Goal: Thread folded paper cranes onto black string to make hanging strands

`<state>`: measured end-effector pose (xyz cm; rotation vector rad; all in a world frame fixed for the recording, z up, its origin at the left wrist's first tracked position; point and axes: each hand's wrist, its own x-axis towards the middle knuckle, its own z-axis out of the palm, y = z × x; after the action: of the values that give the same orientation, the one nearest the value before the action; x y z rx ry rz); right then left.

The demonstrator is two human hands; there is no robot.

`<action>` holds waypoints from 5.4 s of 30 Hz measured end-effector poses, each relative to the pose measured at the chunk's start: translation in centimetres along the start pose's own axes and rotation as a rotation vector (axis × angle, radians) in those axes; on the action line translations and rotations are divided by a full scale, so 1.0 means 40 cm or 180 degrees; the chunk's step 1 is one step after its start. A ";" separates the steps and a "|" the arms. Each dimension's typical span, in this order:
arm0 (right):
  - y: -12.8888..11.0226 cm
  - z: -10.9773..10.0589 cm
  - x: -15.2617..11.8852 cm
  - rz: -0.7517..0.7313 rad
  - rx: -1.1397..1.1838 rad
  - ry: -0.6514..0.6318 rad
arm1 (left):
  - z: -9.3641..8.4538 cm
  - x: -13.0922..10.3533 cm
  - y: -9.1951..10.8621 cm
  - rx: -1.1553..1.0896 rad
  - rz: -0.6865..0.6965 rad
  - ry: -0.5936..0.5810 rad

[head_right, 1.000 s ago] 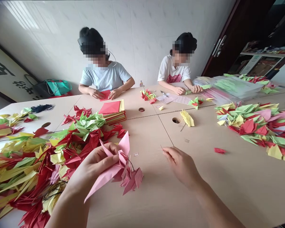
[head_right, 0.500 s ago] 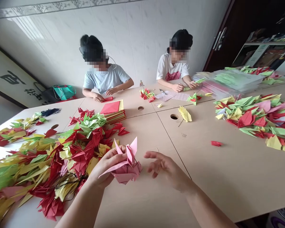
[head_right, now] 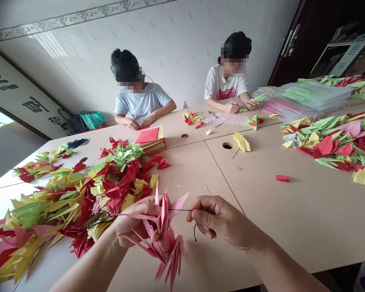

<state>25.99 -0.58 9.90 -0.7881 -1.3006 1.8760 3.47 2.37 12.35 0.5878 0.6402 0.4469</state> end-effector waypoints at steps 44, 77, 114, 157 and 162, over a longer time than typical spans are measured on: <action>0.198 -0.120 -0.020 -0.0694 -0.3797 0.1964 | -0.232 -0.060 -0.233 0.4966 0.1418 0.2609; 0.190 0.014 0.030 -0.1169 -0.4646 0.1622 | -0.251 -0.055 -0.273 0.5000 0.2235 0.2178; 0.208 0.060 0.045 -0.1152 -0.4187 0.0902 | -0.243 -0.041 -0.299 0.5058 0.2414 0.1883; 0.185 -0.087 -0.032 -0.0933 -0.4756 0.1058 | -0.158 -0.034 -0.253 0.5870 0.1980 0.1559; 0.168 -0.073 -0.008 -0.0889 -0.4542 0.0746 | -0.123 0.043 -0.239 0.5846 0.1939 0.1146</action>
<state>27.11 -0.94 2.66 -1.3082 -2.3517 0.3685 3.40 -2.05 2.38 2.5296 1.1350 0.4281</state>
